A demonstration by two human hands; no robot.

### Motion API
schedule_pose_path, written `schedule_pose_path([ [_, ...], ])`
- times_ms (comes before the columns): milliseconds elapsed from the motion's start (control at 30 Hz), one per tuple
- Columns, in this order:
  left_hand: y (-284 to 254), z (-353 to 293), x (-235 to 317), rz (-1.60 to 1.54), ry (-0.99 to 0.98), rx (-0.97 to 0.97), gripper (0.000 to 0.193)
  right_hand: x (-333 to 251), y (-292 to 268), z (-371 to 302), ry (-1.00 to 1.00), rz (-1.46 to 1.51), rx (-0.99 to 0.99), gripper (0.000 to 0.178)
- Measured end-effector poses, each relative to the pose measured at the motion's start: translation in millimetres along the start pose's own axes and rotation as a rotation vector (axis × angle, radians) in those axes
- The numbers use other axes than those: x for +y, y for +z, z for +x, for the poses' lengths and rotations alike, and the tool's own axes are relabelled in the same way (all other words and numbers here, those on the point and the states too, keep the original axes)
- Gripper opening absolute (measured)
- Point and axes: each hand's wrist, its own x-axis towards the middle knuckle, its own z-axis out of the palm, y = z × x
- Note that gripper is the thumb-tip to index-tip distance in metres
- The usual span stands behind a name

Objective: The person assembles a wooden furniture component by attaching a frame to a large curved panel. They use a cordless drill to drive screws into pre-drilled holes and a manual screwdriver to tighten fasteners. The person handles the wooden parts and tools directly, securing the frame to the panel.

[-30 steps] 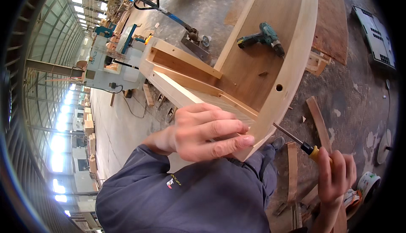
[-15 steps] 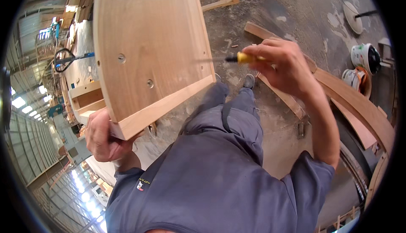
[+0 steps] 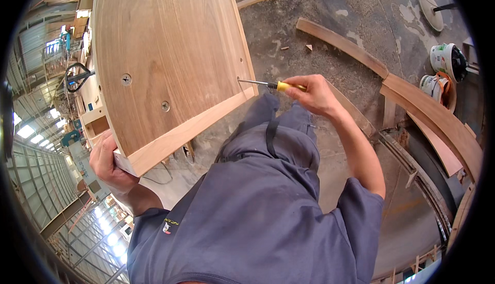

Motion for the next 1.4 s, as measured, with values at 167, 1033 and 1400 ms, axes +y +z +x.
schedule_pose_path([
  [167,2,-5,0,-0.049,-0.065,-0.028,0.029,-8,-31,28,0.117,0.001,-0.213,0.03],
  [1033,-32,-15,-62,-0.1,-0.004,-0.394,0.042,-33,-15,21,-0.757,-0.977,0.204,0.045],
  [1400,-33,-8,-66,-0.117,0.071,-0.449,0.033,-33,-12,30,-0.385,-0.67,0.083,0.019],
])
